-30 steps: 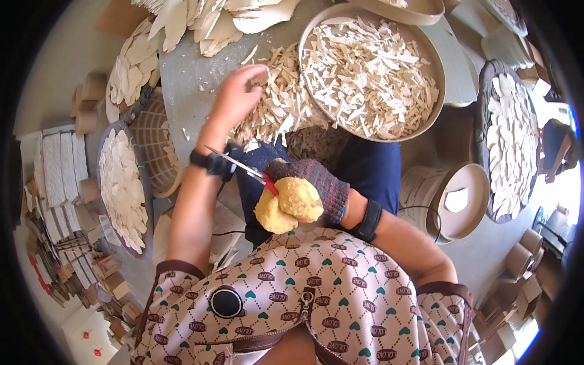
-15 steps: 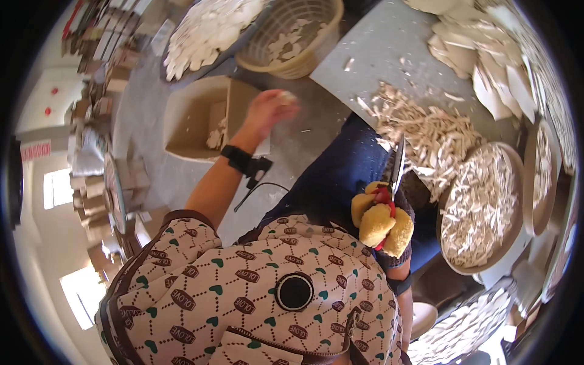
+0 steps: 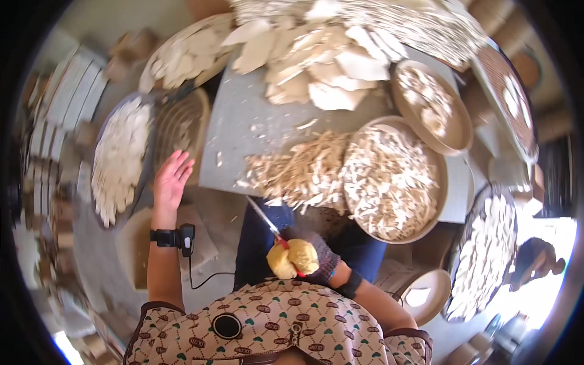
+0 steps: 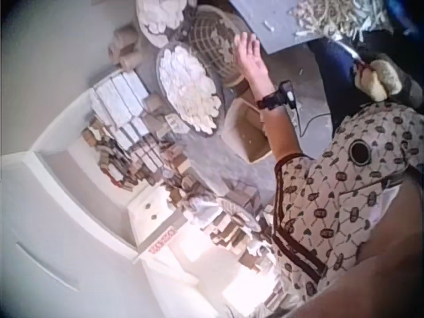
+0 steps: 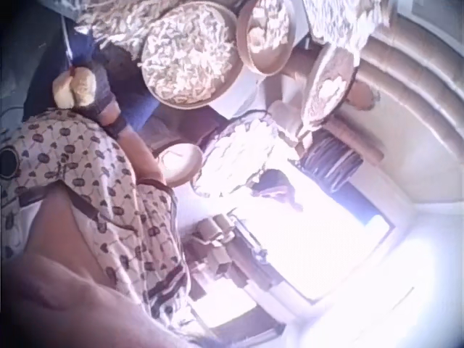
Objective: The person cuts large white dried pieces into smaller strips using a pair of shears, placing the cut pieces into a round metal tray.
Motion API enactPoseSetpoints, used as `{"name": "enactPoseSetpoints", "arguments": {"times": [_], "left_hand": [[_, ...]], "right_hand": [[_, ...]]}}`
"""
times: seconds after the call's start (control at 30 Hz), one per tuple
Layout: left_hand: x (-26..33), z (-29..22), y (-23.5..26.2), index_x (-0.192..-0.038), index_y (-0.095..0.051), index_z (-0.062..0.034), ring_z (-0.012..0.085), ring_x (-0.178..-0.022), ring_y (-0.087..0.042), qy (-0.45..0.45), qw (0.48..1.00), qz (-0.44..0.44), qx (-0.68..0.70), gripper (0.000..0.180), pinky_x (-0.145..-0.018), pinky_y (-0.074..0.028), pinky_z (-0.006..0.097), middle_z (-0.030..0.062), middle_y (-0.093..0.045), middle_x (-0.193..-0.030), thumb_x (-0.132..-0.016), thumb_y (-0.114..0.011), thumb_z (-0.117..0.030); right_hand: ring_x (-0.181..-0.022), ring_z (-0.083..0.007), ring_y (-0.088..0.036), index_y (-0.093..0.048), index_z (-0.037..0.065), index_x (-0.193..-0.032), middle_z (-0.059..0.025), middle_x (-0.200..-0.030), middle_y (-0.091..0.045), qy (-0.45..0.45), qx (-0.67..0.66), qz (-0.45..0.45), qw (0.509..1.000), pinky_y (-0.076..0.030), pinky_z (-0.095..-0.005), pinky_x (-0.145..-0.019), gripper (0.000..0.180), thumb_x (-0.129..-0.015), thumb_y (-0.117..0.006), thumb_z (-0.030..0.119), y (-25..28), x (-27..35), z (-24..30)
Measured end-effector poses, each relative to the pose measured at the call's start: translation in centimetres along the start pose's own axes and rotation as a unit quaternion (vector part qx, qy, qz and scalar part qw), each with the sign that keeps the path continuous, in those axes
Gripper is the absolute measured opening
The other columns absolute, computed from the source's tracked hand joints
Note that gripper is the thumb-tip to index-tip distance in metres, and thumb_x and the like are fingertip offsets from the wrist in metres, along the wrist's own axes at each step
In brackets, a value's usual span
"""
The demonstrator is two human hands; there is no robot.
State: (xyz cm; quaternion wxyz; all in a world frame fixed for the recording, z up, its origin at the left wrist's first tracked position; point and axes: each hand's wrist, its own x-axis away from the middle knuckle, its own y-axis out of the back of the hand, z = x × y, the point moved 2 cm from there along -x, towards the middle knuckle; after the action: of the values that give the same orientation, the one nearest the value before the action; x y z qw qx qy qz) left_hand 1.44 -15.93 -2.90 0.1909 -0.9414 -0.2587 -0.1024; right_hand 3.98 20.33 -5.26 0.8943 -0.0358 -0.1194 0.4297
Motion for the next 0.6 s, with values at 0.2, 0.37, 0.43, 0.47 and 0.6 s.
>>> {"name": "enactPoseSetpoints", "arguments": {"times": [0.2, 0.37, 0.43, 0.47, 0.6], "left_hand": [[-7.2, 4.6, -19.6, -0.115, -0.049, 0.0052, 0.0257, -0.094, -0.061, 0.119, 0.957, 0.26, -0.054, 0.033, -0.083, -0.049, 0.033, 0.0163, -0.06, -0.105, -0.087, -0.053, -0.012], [-9.1, 9.8, -28.3, -0.102, -0.05, 0.0039, 0.0269, -0.093, -0.061, 0.183, 0.942, 0.277, -0.045, 0.026, -0.081, -0.051, 0.035, 0.0184, -0.06, -0.101, -0.087, -0.055, -0.017], [-9.8, 10.7, -30.0, -0.096, -0.049, 0.0037, 0.0279, -0.091, -0.062, 0.176, 0.951, 0.254, -0.009, 0.023, -0.078, -0.052, 0.033, 0.0202, -0.06, -0.099, -0.088, -0.054, -0.016], [-10.2, 10.9, -30.3, -0.096, -0.049, 0.0037, 0.0279, -0.091, -0.062, 0.177, 0.95, 0.255, -0.011, 0.023, -0.078, -0.052, 0.033, 0.0202, -0.06, -0.099, -0.088, -0.054, -0.016], [-9.9, 10.6, -29.0, -0.101, -0.05, 0.0072, 0.0284, -0.087, -0.064, 0.141, 0.965, 0.216, -0.051, 0.021, -0.073, -0.054, 0.03, 0.0204, -0.061, -0.096, -0.088, -0.05, -0.009]], "right_hand": [[-0.084, -0.0114, -0.057, -0.057, 0.001, -0.099, -0.0065, -0.093, -0.06, 0.045, 0.034, -0.083, 0.995, -0.045, -0.0237, -0.076, 0.019, -0.081, -0.058, 0.005, 1.2, 1.6, 0.9], [-0.082, -0.0107, -0.057, -0.056, 0.003, -0.094, -0.0043, -0.091, -0.058, -0.016, 0.007, -0.12, 0.993, -0.046, -0.0222, -0.077, 0.012, -0.083, -0.052, 0.001, 2.2, 2.2, -0.2], [-0.082, -0.0106, -0.057, -0.056, 0.003, -0.093, -0.0041, -0.091, -0.058, -0.037, -0.069, -0.13, 0.988, -0.046, -0.0218, -0.076, 0.012, -0.083, -0.05, 0.0, 2.3, 2.6, -1.4], [-0.082, -0.0112, -0.057, -0.056, 0.003, -0.093, -0.0044, -0.09, -0.058, -0.045, -0.105, -0.136, 0.984, -0.046, -0.0222, -0.076, 0.012, -0.083, -0.051, 0.0, 2.3, 2.8, -1.7], [-0.082, -0.0141, -0.058, -0.056, 0.004, -0.093, -0.0055, -0.089, -0.059, 0.007, 0.112, -0.127, 0.986, -0.046, -0.0252, -0.074, 0.014, -0.079, -0.058, 0.004, 3.0, 2.8, 1.4]]}}
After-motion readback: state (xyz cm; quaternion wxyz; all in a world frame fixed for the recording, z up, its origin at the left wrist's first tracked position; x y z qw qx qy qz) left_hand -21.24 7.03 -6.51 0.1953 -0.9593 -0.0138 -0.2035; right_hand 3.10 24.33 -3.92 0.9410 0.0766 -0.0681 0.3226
